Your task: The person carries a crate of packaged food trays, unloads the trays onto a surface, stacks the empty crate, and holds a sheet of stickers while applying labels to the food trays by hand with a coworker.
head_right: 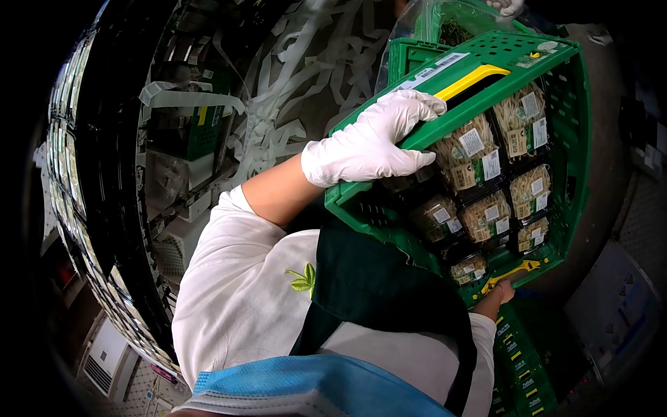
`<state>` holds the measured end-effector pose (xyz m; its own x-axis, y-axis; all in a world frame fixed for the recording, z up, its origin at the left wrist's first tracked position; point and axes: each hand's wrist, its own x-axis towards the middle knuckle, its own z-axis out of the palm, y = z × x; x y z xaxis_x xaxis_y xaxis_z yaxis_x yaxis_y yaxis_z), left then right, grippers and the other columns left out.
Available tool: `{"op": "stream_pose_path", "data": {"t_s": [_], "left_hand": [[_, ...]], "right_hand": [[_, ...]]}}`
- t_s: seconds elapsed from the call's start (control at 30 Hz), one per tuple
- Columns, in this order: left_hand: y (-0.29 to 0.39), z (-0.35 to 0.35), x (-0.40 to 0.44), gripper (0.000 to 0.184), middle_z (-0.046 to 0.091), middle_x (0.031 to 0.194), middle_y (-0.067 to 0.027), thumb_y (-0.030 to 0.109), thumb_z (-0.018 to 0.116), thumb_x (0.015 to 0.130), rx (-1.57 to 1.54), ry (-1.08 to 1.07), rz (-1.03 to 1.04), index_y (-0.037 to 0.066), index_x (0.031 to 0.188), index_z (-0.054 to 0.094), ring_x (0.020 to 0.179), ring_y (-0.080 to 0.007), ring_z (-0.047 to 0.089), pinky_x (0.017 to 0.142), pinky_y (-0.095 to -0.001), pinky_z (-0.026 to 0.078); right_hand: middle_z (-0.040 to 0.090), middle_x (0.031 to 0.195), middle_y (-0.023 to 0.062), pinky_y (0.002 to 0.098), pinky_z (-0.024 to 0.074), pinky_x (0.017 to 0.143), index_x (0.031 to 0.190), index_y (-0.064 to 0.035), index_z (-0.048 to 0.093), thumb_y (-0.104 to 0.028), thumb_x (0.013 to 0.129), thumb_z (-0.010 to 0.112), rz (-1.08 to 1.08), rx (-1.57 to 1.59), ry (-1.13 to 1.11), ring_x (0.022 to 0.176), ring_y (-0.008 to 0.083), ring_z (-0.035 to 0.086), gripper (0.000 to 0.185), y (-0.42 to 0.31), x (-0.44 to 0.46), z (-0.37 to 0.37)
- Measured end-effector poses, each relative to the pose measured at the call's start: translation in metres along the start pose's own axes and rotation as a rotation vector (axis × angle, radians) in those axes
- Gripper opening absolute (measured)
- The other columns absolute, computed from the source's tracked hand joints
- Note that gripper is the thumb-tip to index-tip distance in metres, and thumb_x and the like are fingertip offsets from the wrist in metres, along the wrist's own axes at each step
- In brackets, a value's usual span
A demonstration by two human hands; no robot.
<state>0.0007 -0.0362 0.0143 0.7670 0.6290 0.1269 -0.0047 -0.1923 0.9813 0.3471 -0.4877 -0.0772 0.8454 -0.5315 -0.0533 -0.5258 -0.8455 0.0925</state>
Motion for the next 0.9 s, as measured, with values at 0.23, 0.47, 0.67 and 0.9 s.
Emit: {"op": "stream_pose_path", "data": {"t_s": [0.23,0.47,0.67,0.9], "left_hand": [[-0.01,-0.001,0.01,0.042,0.053,0.096,-0.0099,0.014,0.068,0.067,0.171,0.015,0.094,0.0,0.103,0.05,0.092,-0.0192,0.05,0.08,-0.0283,0.042],[-0.043,-0.013,0.047,0.036,0.056,0.082,-0.0016,0.019,0.063,0.072,-0.174,-0.104,-0.169,0.001,0.103,0.053,0.073,-0.0077,0.05,0.068,-0.0201,0.04],[-0.059,-0.064,0.097,0.03,0.057,0.09,0.001,0.012,0.056,0.075,-0.244,-0.181,-0.161,0.003,0.104,0.055,0.072,-0.0033,0.044,0.067,-0.0162,0.035],[-0.032,-0.067,0.146,0.032,0.059,0.091,-0.0036,0.006,0.057,0.071,-0.172,-0.286,-0.269,0.0,0.103,0.054,0.078,-0.0087,0.051,0.072,-0.0198,0.039]], "right_hand": [[0.059,0.098,0.0145,0.0412,0.046,0.069,0.102,-0.0056,0.058,-0.038,0.067,0.059,-0.047,0.111,0.024,0.084,0.0338,0.057,0.047,0.003,0.013,-0.001],[0.058,0.088,0.0132,0.0344,0.0409,0.071,0.099,0.0051,0.054,-0.033,0.069,0.06,-0.531,0.569,-0.196,0.077,0.0254,0.054,0.049,0.006,0.036,-0.015],[0.053,0.067,0.0098,0.0345,0.038,0.053,0.094,0.0022,0.054,-0.027,0.068,0.063,-0.476,0.504,-0.189,0.056,0.0229,0.049,0.04,-0.069,0.006,-0.051],[0.039,0.051,-0.0009,0.0262,0.0261,0.038,0.082,-0.004,0.051,-0.02,0.072,0.063,-0.304,0.819,-0.467,0.04,0.0104,0.035,0.023,-0.055,-0.01,-0.061]]}}
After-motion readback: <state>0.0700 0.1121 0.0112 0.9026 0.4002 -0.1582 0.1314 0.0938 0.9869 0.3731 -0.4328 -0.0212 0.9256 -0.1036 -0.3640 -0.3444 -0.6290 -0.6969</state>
